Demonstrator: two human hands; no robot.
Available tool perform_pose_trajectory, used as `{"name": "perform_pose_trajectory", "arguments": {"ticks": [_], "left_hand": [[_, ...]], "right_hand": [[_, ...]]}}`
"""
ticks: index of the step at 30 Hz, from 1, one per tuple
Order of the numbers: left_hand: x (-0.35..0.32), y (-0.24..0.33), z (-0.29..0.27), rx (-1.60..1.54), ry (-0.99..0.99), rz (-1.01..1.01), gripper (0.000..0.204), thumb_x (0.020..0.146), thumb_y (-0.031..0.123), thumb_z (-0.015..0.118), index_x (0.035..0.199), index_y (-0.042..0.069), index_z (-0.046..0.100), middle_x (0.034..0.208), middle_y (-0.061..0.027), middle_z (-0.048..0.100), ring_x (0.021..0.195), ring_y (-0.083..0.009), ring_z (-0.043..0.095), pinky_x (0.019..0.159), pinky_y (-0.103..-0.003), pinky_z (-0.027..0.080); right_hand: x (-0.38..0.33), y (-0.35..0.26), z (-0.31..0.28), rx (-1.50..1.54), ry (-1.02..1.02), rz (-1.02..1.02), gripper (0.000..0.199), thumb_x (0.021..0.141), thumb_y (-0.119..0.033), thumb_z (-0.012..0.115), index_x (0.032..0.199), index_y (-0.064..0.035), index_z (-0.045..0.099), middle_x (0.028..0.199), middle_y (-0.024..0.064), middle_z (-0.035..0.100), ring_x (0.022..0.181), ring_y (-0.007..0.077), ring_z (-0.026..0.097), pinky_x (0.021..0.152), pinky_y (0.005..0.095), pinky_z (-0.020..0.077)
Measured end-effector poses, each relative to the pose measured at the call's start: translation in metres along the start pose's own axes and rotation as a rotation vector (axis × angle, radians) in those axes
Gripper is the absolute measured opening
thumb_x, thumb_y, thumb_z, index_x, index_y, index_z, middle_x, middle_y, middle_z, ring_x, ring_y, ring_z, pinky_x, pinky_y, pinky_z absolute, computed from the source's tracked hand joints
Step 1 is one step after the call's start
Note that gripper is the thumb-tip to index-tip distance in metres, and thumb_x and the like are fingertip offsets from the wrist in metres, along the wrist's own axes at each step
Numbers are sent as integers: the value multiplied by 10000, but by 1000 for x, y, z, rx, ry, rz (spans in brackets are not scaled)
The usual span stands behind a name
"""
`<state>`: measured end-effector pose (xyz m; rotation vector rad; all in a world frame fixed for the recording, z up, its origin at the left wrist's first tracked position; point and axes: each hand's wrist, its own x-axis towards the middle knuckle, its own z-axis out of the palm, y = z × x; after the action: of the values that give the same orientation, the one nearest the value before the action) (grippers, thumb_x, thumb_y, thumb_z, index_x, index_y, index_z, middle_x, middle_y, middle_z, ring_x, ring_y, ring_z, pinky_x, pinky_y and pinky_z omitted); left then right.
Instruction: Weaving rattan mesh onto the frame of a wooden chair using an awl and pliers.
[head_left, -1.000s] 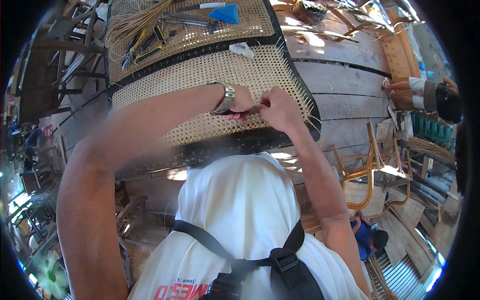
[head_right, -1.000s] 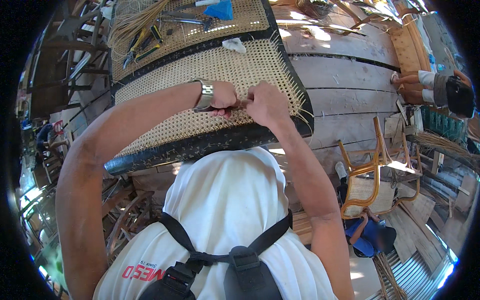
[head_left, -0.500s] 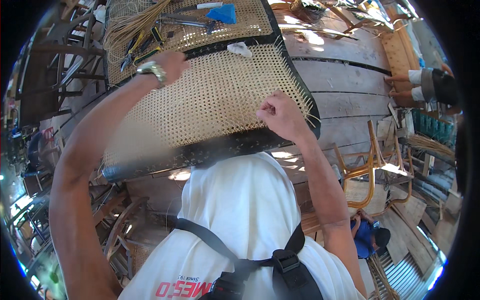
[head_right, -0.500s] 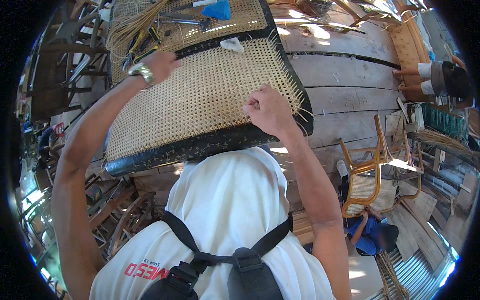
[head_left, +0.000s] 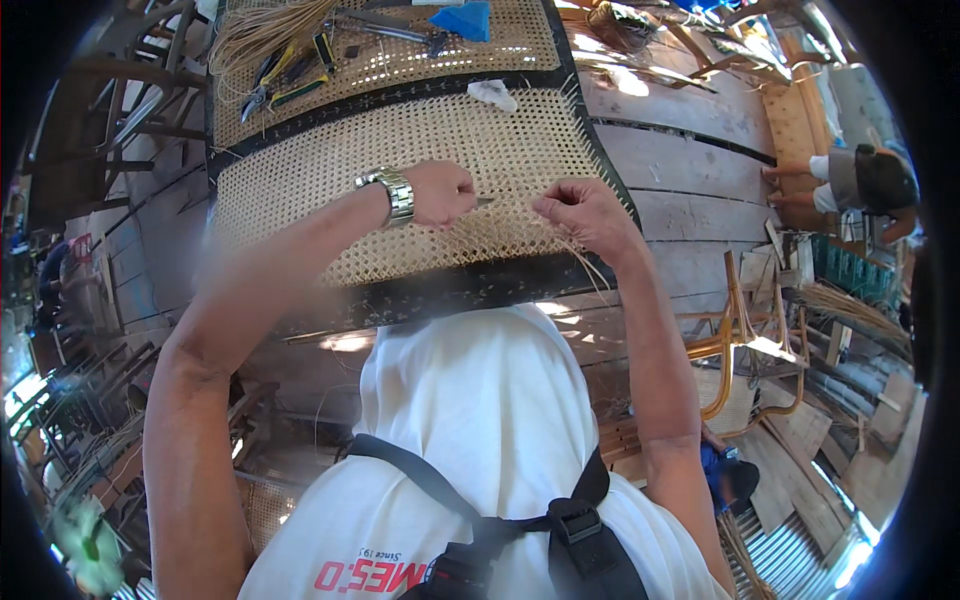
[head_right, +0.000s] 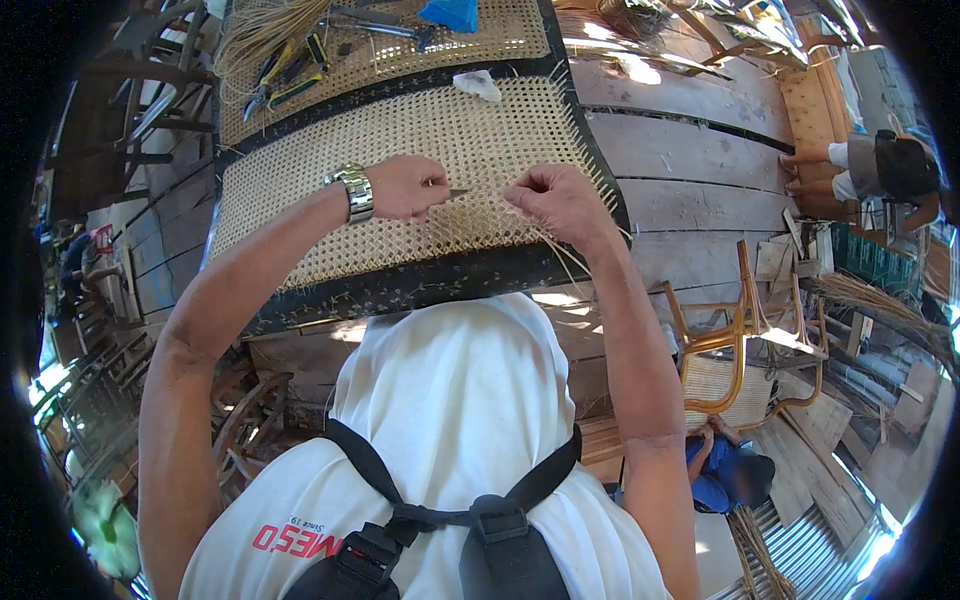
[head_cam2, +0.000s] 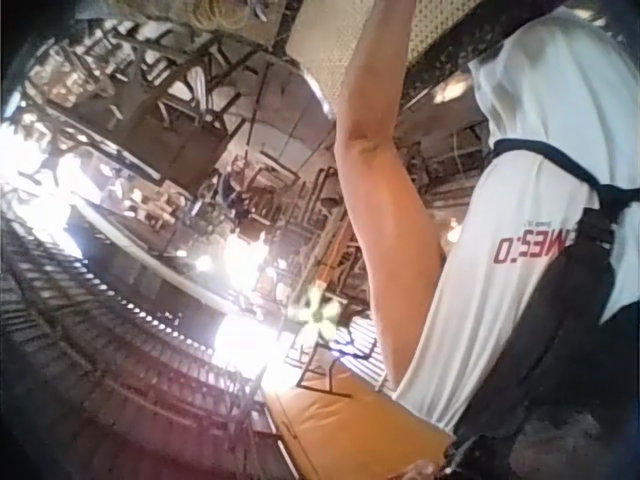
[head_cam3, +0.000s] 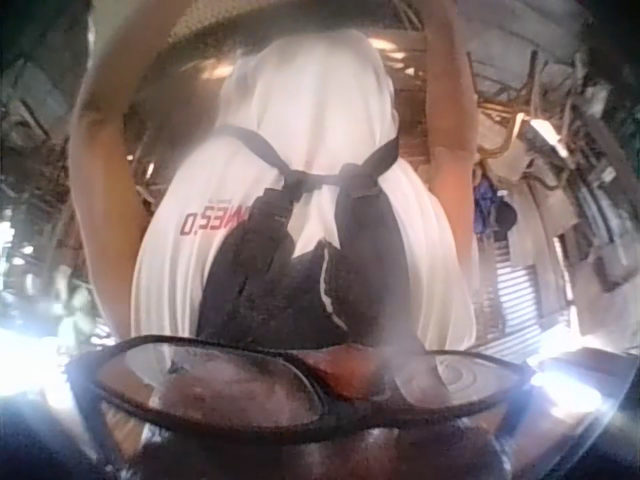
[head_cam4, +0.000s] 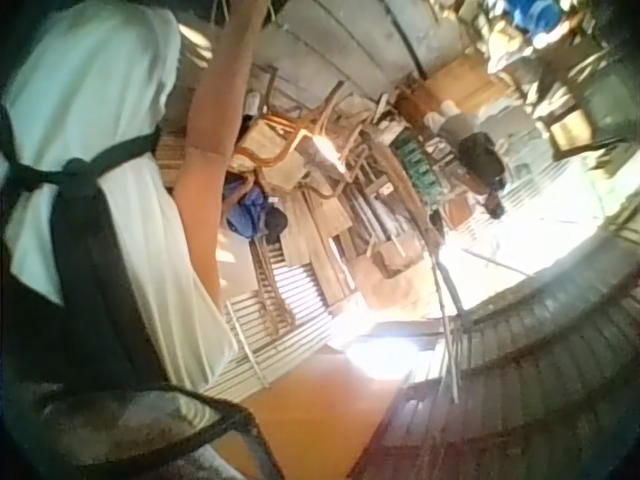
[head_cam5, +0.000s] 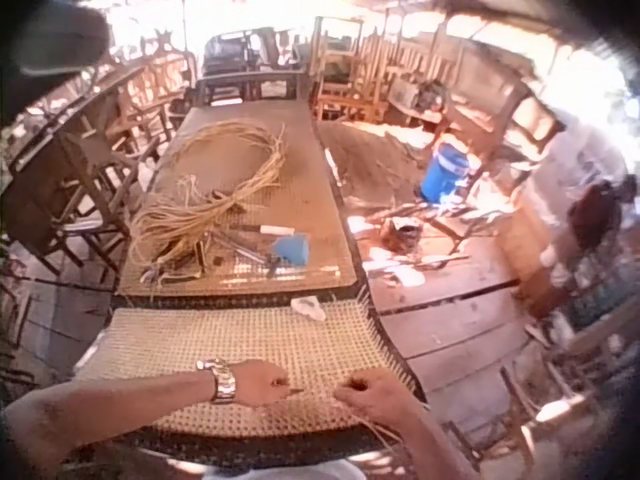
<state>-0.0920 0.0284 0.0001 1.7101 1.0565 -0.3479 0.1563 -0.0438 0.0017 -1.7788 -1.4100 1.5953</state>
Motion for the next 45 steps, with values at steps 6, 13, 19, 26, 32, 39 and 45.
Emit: {"name": "perform_pose_trajectory", "arguments": {"ticks": [6,13,19,26,32,39,45], "left_hand": [[9,31,4,94,-152,-52,272,939,235,502,1000,35,676,675,-69,678,563,-157,648,531,-319,506],[38,57,-1,378,-280,-73,233,891,209,560,978,38,691,719,-83,698,637,-184,695,561,-326,549],[56,81,3,644,-361,-36,265,874,147,534,769,8,734,737,-105,732,667,-176,730,603,-326,588],[41,55,29,319,-104,-148,280,925,237,585,812,18,717,655,-81,705,533,-170,676,530,-338,556],[38,39,26,234,-125,-122,233,922,203,576,886,15,709,674,-82,702,534,-176,672,505,-321,544],[25,67,21,560,-73,-39,163,886,103,576,909,24,717,688,-112,706,570,-187,689,537,-322,558],[32,53,13,104,-160,-167,272,900,229,606,775,13,713,648,-88,683,452,-161,607,426,-316,507]], "right_hand": [[-3,-7,15,-351,162,13,294,723,-276,727,803,6,706,693,147,673,656,245,666,668,359,524],[-7,-10,10,-312,192,64,268,699,-250,708,783,5,704,675,173,670,668,280,682,678,371,535],[-5,-14,13,-405,184,41,250,705,-243,714,813,-17,719,736,177,690,705,312,689,696,381,542],[4,5,21,-498,220,-51,306,752,-296,770,829,-8,700,727,135,677,677,282,658,679,360,514],[0,-1,19,-433,127,-36,271,780,-267,746,843,-8,699,730,132,673,668,256,644,672,355,503],[-1,-5,3,-374,69,-4,204,786,-216,686,852,-26,719,805,171,705,763,294,697,727,379,540],[-1,-1,15,-415,115,-55,198,752,-209,694,852,-42,725,815,164,704,784,311,690,736,403,537]]}}
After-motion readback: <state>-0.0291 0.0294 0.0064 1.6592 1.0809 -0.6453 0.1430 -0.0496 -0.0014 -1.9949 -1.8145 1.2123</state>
